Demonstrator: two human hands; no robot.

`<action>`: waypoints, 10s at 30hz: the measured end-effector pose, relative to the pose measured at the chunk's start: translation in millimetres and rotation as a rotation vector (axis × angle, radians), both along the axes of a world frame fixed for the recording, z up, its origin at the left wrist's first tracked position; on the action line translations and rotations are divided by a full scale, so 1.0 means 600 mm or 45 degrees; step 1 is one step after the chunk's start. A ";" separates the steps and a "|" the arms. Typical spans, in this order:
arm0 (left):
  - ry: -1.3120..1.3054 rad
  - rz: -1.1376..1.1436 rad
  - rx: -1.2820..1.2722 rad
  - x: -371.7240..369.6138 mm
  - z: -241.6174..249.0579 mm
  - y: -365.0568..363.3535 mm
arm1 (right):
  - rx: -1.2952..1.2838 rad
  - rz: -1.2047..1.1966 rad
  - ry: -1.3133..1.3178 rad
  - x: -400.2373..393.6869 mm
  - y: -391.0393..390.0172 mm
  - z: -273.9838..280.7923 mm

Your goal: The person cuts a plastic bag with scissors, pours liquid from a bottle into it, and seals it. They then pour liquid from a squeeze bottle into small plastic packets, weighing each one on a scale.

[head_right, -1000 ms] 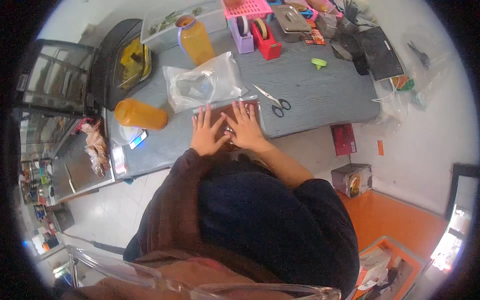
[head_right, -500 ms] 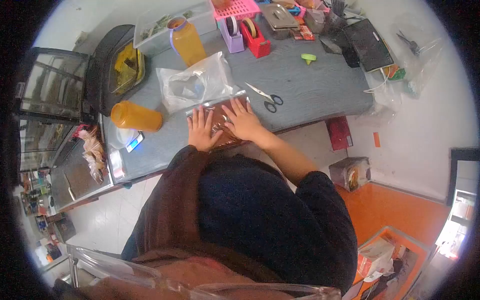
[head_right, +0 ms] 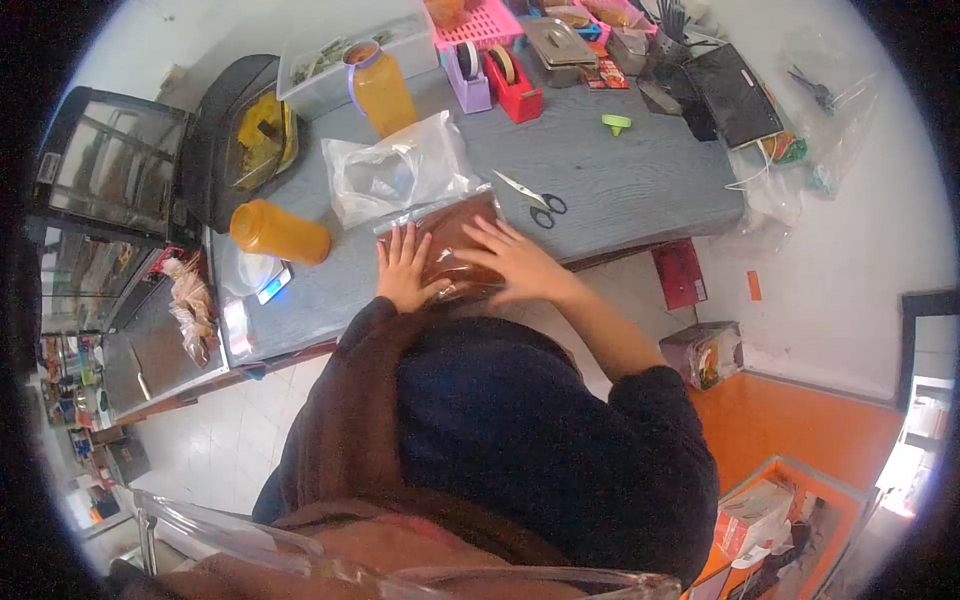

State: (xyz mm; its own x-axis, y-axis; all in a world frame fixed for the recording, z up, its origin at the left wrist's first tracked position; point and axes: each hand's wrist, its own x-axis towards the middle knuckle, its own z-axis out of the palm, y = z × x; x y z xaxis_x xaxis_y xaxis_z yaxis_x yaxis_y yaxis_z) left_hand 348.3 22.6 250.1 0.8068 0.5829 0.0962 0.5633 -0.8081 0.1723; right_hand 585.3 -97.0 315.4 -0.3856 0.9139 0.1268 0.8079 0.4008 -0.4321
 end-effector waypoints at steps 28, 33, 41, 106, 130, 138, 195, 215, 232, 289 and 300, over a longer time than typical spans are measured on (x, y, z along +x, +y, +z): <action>-0.982 0.373 -1.158 -0.098 0.145 0.001 | 0.215 -0.674 0.630 0.000 0.101 0.114; -1.211 0.382 -1.426 -0.111 0.183 0.015 | 0.109 -0.986 -0.054 0.105 0.041 -0.080; -0.998 0.357 -1.491 -0.119 0.182 0.068 | 0.068 -1.115 0.009 0.107 -0.002 -0.086; -1.588 0.482 -1.227 -0.132 0.295 -0.019 | -0.168 0.077 1.947 -0.024 0.088 -0.020; -2.155 -0.039 -1.657 -0.137 0.252 0.103 | 0.435 -0.460 0.927 -0.255 0.227 0.309; -2.053 0.006 -1.664 -0.128 0.216 0.122 | 0.318 -0.531 0.738 -0.273 0.237 0.318; -2.182 -0.255 -2.332 -0.086 0.226 0.122 | 0.204 -0.258 -0.003 -0.330 0.323 0.435; -2.324 -0.533 -2.468 -0.101 0.266 0.126 | 0.201 -0.156 -0.383 -0.403 0.396 0.486; -2.413 -0.529 -2.508 -0.135 0.304 0.146 | 0.245 -0.062 -0.698 -0.490 0.478 0.503; -2.335 -0.356 -1.718 -0.261 0.270 0.379 | 1.008 -0.228 1.654 -0.304 0.337 0.312; -2.380 -0.337 -1.751 -0.269 0.284 0.374 | 0.390 -0.353 1.801 -0.361 0.377 0.234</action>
